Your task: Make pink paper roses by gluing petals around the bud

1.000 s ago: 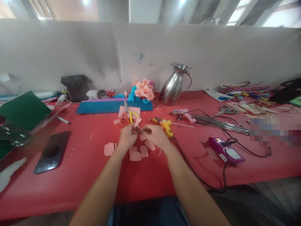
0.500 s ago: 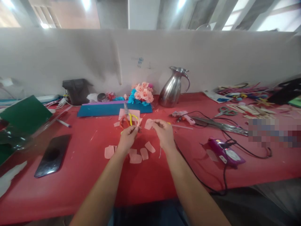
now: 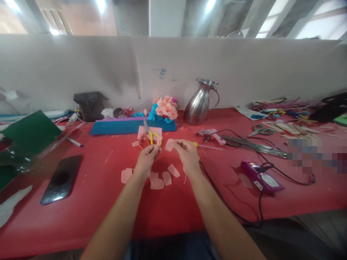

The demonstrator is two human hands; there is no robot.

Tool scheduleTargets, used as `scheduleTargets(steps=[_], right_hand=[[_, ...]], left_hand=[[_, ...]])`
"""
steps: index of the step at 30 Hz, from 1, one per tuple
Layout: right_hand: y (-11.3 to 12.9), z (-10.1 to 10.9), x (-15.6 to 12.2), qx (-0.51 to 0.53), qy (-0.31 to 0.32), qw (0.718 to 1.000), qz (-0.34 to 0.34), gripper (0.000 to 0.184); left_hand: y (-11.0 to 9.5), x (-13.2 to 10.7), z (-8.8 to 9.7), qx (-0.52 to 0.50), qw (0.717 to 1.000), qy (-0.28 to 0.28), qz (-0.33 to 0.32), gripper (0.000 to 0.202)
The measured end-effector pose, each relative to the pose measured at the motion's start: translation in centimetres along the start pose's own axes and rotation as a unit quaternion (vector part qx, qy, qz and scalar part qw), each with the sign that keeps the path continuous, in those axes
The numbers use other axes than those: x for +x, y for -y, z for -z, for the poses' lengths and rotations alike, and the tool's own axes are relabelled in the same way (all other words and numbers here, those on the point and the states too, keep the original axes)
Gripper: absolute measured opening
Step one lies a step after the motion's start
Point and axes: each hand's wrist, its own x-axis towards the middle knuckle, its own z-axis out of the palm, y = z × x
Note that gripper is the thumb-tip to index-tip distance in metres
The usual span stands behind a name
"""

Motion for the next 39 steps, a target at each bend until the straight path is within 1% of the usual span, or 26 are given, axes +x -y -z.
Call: scheduleTargets(steps=[4, 7, 11, 18, 27, 30, 35, 39], right_hand=[[0.07, -0.18, -0.15, -0.002, 0.01, 1.0, 0.005, 0.019], [0.0, -0.16, -0.12, -0.005, 0.001, 1.0, 0.002, 0.02], [-0.15, -0.09, -0.02, -0.007, -0.009, 1.0, 0.005, 0.02], [0.16, -0.27, -0.2, -0.008, -0.024, 1.0, 0.005, 0.024], [-0.1, -0.21, -0.13, -0.026, -0.021, 0.999, 0.01, 0.023], [-0.23, -0.2, -0.07, -0.021, -0.02, 0.999, 0.013, 0.023], [-0.36, -0.23, -0.05, -0.01, -0.006, 1.0, 0.011, 0.021], [-0.44, -0.23, -0.08, -0.015, -0.002, 1.0, 0.012, 0.02]], left_hand=[[0.3, 0.08, 0.05, 0.029, 0.999, -0.005, -0.016, 0.024], [0.47, 0.12, 0.07, 0.008, 1.0, -0.021, -0.009, 0.022], [0.56, 0.14, 0.06, -0.022, 1.0, -0.022, 0.001, 0.022], [0.98, 0.47, 0.18, -0.019, 0.999, -0.023, -0.014, 0.021], [0.46, 0.15, -0.05, -0.041, 0.999, -0.015, 0.009, 0.027], [0.42, 0.2, -0.04, -0.042, 0.999, -0.012, 0.002, 0.025], [0.16, 0.19, -0.13, -0.022, 0.999, 0.013, -0.032, 0.021], [0.13, 0.11, -0.25, -0.009, 0.999, 0.017, -0.034, 0.022]])
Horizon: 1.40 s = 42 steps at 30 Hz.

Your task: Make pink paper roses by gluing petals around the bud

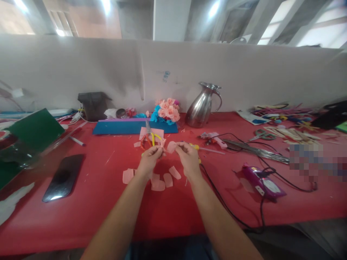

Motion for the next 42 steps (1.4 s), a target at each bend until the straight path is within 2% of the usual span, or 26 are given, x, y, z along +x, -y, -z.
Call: scheduleTargets(steps=[6, 13, 24, 29, 36, 42], right_hand=[[-0.2, 0.1, 0.0, -0.014, 0.003, 1.0, 0.01, 0.022], [-0.1, -0.1, -0.1, 0.004, 0.011, 1.0, 0.006, 0.017], [-0.3, 0.1, 0.0, 0.004, 0.013, 1.0, 0.004, 0.016], [-0.5, 0.1, 0.1, 0.002, 0.01, 1.0, 0.01, 0.018], [-0.6, 0.2, 0.2, 0.033, -0.005, 0.999, 0.013, 0.017], [0.0, 0.2, 0.0, 0.033, -0.019, 0.999, 0.006, 0.019]], left_hand=[[0.4, 0.0, 0.1, 0.001, 1.0, -0.019, 0.018, 0.023], [0.1, -0.1, 0.0, -0.004, 1.0, 0.002, 0.022, 0.017], [0.0, -0.2, 0.0, -0.031, 0.998, -0.015, 0.049, 0.017], [-0.5, -0.4, -0.3, -0.035, 0.998, -0.016, 0.04, 0.015], [-0.1, -0.2, -0.4, -0.047, 0.998, -0.031, 0.043, 0.022], [0.3, 0.0, -0.3, -0.073, 0.995, -0.02, 0.061, 0.032]])
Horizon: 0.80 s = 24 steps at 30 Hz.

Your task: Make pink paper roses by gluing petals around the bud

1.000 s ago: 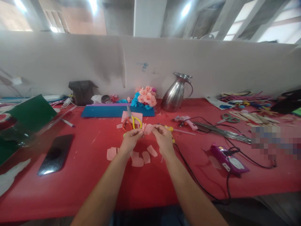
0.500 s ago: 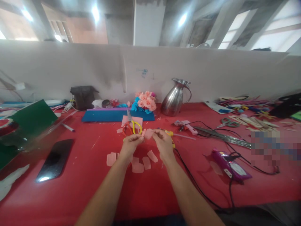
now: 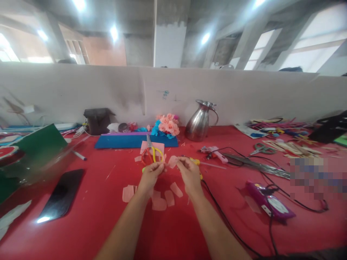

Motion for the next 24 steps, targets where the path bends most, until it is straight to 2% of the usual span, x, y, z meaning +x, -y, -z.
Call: scheduleTargets(steps=[11, 19, 24], right_hand=[[0.08, -0.09, -0.03, 0.011, -0.003, 1.0, 0.0, 0.017], [0.24, -0.13, -0.16, -0.003, -0.008, 1.0, -0.005, 0.017], [-0.25, -0.09, 0.01, 0.006, -0.004, 1.0, -0.001, 0.016]], left_hand=[[0.55, 0.32, 0.05, -0.034, 0.999, 0.026, 0.001, 0.031], [0.6, 0.12, -0.02, 0.004, 1.0, 0.005, 0.006, 0.03], [0.76, 0.17, -0.16, -0.022, 1.0, -0.01, 0.014, 0.034]])
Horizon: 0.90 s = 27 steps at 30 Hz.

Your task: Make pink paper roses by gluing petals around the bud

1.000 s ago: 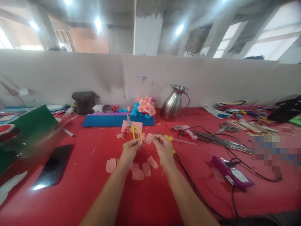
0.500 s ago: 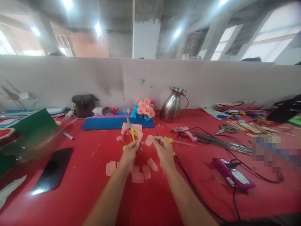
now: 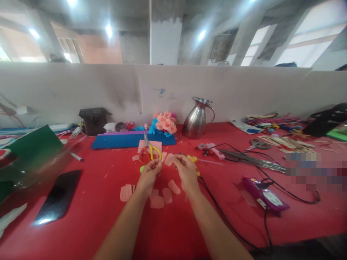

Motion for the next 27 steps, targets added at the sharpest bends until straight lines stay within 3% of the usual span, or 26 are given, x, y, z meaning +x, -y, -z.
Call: scheduleTargets(steps=[12, 27], right_hand=[[-0.3, -0.44, -0.5, 0.003, 0.039, 0.999, 0.012, 0.021], [0.06, -0.58, -0.7, -0.006, 0.03, 0.999, 0.013, 0.02]], left_hand=[[0.12, -0.3, -0.52, -0.016, 1.0, -0.003, 0.022, 0.038], [0.16, -0.27, -0.44, -0.012, 1.0, 0.015, 0.001, 0.03]])
